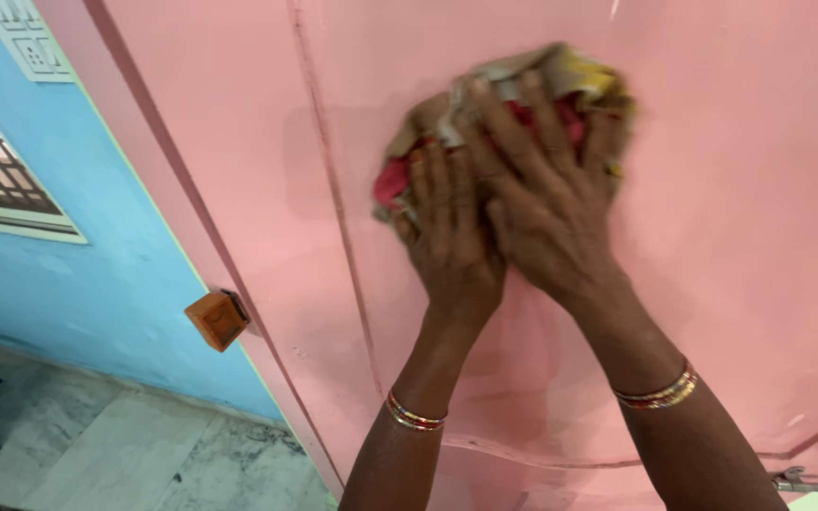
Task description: The person wipes a pink door with a multi-colored cloth using both hands. The wiping motion is repetitive and covers various sections of the door surface.
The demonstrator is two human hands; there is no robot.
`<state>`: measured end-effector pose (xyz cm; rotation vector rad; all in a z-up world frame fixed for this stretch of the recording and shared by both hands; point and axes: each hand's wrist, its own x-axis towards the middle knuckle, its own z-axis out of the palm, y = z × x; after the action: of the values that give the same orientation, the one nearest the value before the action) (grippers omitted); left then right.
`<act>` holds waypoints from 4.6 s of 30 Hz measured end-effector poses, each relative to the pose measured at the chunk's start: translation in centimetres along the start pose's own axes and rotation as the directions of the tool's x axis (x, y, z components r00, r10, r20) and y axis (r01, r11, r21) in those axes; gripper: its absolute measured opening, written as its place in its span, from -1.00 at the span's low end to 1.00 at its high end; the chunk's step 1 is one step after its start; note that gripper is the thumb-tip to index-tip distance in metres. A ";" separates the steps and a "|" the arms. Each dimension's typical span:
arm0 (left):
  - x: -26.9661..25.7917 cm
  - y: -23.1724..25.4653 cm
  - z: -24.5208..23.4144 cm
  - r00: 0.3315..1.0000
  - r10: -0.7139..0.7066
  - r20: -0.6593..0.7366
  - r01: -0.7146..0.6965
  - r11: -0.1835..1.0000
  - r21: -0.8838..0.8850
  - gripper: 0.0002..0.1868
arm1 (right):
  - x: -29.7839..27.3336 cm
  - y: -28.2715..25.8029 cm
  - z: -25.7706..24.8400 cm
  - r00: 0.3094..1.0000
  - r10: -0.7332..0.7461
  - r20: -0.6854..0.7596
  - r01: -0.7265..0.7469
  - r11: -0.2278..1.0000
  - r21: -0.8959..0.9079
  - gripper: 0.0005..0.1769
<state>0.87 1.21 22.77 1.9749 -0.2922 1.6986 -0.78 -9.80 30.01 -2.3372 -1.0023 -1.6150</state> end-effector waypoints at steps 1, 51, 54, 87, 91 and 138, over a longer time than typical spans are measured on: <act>0.3 0.7 0.4 0.999 0.049 0.001 -0.048 0.999 -0.020 -0.46 | -0.7 0.7 -0.4 0.999 0.037 -0.027 -0.037 0.999 -0.013 -0.33; -3.4 15.1 9.7 0.943 0.259 0.210 -0.251 0.966 -0.067 -0.50 | -14.2 13.2 -5.5 0.936 0.333 -0.117 -0.340 0.940 -0.040 -0.40; -6.8 14.9 9.9 0.921 0.312 0.231 -0.300 0.950 -0.088 -0.51 | -18.5 12.8 -4.2 0.912 0.396 -0.110 -0.397 0.918 0.010 -0.41; -11.6 14.1 11.1 0.921 0.301 0.248 -0.290 0.953 -0.084 -0.54 | -23.5 12.8 -1.7 0.896 0.431 -0.106 -0.432 0.902 0.011 -0.42; -15.5 12.6 10.4 0.895 0.337 0.292 -0.304 0.940 -0.152 -0.56 | -28.5 10.9 1.1 0.871 0.479 -0.113 -0.480 0.877 0.023 -0.44; -12.2 20.8 15.2 0.914 0.362 0.184 -0.349 0.932 -0.100 -0.55 | -27.4 19.0 -4.8 0.882 0.437 -0.175 -0.424 0.899 0.109 -0.40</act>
<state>1.59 -26.17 14.68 2.1449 -0.8143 1.6728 0.90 -38.80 13.02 -2.1066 -0.4426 -1.5573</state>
